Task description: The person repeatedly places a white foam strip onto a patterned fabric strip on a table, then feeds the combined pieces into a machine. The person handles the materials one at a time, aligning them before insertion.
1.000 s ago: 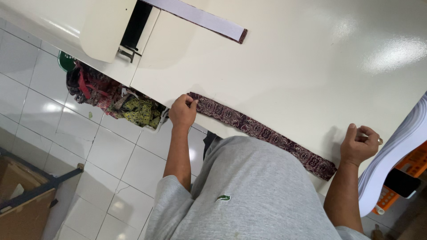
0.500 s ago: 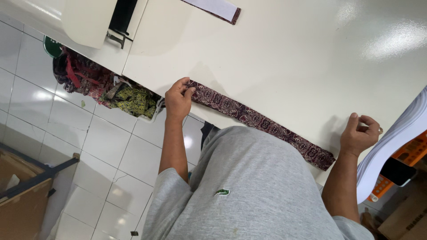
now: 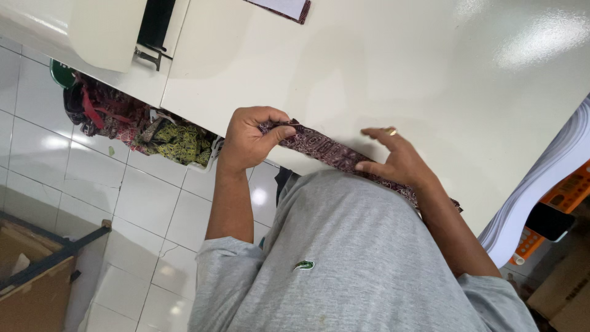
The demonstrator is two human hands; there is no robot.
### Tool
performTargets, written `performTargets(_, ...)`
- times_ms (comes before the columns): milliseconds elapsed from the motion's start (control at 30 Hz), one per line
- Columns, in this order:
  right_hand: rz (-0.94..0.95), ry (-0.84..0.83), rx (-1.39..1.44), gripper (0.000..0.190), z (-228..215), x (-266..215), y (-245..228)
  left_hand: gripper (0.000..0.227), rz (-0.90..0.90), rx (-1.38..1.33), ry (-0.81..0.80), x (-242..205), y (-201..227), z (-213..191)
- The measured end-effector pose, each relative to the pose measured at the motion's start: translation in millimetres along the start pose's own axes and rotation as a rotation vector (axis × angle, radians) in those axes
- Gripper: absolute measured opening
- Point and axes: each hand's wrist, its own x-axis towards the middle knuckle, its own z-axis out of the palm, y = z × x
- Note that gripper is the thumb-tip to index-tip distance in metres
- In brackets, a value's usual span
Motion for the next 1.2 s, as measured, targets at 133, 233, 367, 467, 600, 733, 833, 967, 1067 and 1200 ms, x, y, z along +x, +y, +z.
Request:
performTargets(133,0.309,-0.329,-0.035,0.056,-9,-5,-3,0.010,0.152,0.011,0.081,20,-2,-14)
performTargets(233,0.164,-0.341,-0.044,0.034,-35,-42,30,0.010,0.119,-0.072,0.298,34,-32,-27)
performTargets(367,0.499,-0.379,0.084,0.022,-62,-103,78,0.009,0.012,-0.217,0.412,46,-87,-41)
performTargets(467,0.682,-0.168,0.192,0.022,-89,-132,108,0.009,-0.066,-0.139,0.471,59,-123,-50)
performTargets(600,0.779,0.185,0.109,0.030,-111,-144,136,0.009,-0.144,-0.107,0.525,81,-155,-54)
performTargets(733,0.760,0.496,-0.009,0.035,-101,-115,147,0.009,-0.202,-0.096,0.547,102,-167,-46)
performTargets(833,0.755,0.634,-0.060,0.042,-90,-95,141,0.020,-0.269,0.080,0.554,114,-163,-31)
performTargets(967,0.717,0.716,-0.400,0.067,-66,-85,122,0.067,-0.224,1.022,0.402,104,-151,1)
performTargets(1067,0.663,0.467,-0.550,0.089,-41,-76,117,0.094,-0.313,1.156,0.074,96,-149,35)
performTargets(1200,0.688,0.371,-0.456,0.102,-21,-70,124,0.099,-0.442,1.179,-0.015,93,-146,46)
